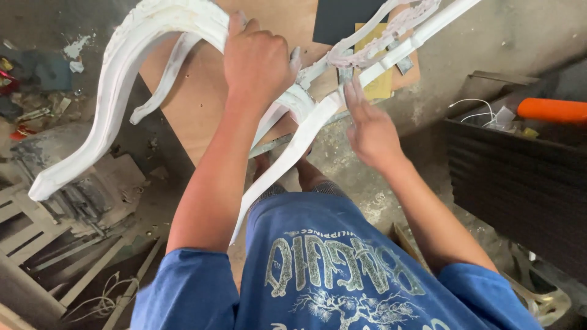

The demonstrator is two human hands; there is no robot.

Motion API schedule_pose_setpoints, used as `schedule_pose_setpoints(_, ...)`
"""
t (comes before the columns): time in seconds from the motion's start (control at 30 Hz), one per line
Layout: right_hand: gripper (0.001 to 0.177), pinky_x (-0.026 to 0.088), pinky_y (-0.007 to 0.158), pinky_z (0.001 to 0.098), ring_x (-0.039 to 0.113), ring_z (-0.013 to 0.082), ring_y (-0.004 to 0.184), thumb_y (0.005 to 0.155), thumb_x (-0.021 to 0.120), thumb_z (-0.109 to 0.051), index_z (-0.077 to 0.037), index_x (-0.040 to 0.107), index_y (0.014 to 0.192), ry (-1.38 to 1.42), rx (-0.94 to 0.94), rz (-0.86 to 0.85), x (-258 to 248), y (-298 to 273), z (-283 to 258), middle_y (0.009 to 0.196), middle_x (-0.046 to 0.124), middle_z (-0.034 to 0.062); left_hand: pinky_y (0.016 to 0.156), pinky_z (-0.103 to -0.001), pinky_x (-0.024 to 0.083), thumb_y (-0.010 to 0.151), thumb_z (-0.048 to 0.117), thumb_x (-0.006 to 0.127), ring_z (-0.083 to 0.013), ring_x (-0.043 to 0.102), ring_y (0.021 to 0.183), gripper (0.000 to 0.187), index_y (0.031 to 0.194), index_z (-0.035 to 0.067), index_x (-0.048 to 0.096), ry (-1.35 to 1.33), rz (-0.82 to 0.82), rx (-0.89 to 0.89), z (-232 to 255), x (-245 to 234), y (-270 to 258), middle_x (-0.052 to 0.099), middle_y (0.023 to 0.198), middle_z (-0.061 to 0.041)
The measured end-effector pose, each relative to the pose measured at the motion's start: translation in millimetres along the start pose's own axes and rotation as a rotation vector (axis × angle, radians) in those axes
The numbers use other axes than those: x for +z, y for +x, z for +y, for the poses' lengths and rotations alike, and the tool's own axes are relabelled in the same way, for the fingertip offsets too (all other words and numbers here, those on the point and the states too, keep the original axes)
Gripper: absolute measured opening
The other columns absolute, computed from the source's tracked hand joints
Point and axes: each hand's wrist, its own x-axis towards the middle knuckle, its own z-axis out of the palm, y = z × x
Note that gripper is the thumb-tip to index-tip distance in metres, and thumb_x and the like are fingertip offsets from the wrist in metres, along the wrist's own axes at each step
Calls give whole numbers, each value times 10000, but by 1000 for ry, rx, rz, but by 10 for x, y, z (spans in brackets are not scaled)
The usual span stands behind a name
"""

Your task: Sanding a white-painted furniture frame with sandpaper to smooth the surface.

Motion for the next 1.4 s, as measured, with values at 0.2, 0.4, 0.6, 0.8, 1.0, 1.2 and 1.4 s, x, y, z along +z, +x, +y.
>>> schedule_pose_setpoints(0.2, 826, 500, 823, 490, 632, 361, 807, 843, 541, -32, -140, 338, 1636, -165, 165, -30, -16, 102, -146, 1691, 339, 89, 1007, -429, 329, 982, 490, 702, -243, 555, 702, 557, 545, 156, 622, -13, 18, 24, -17, 15, -7, 560, 529, -4)
schedule_pose_setpoints(0.4, 799, 508, 933, 563, 692, 268, 825, 854, 449, 44, -111, 340, 1630, -164, 162, -61, -52, 25, -155, 1632, 439, 147, 1009, -430, 319, 986, 465, 660, -237, 526, 695, 565, 517, 164, 572, -14, -1, 48, -15, 34, -20, 518, 506, 3)
schedule_pose_setpoints(0.6, 770, 476, 905, 470, 606, 289, 1330, 872, 472, 32, -77, 360, 1626, -62, 124, -17, -18, -54, -120, 1682, 347, 130, 1025, -441, 294, 1006, 496, 641, -250, 565, 734, 556, 564, 159, 650, -16, -55, 28, -21, 2, 7, 575, 536, -9)
schedule_pose_setpoints(0.8, 791, 489, 919, 572, 665, 456, 1155, 868, 450, 2, -74, 284, 1638, 80, 122, 10, -35, 6, -139, 1682, 310, 208, 998, -427, 308, 1015, 486, 655, -224, 531, 711, 587, 529, 168, 571, 8, -18, 53, -46, 17, 11, 512, 511, 23)
schedule_pose_setpoints(1.0, 766, 543, 872, 568, 663, 382, 1223, 846, 478, 16, -77, 383, 1600, 84, 157, 14, -21, -20, -145, 1661, 366, 147, 988, -435, 322, 1021, 477, 630, -234, 552, 716, 592, 521, 171, 547, 17, -29, 48, -38, 29, -28, 517, 506, 28)
schedule_pose_setpoints(1.2, 754, 548, 673, 466, 600, 441, 1344, 873, 426, 1, -93, 343, 1617, 286, 152, -18, 3, -24, -13, 1708, 265, 88, 972, -450, 322, 1041, 438, 543, -253, 576, 721, 563, 540, 183, 566, 41, -81, 74, -51, -11, -16, 550, 542, 24)
schedule_pose_setpoints(1.4, 791, 598, 862, 488, 614, 369, 1303, 822, 450, -5, -129, 335, 1595, 425, 73, -304, -227, -686, -254, 1680, 304, 83, 1060, -473, 299, 1075, 345, 577, -286, 568, 682, 350, 813, 137, 678, 37, 124, 153, 26, 144, -99, 617, 763, -4)
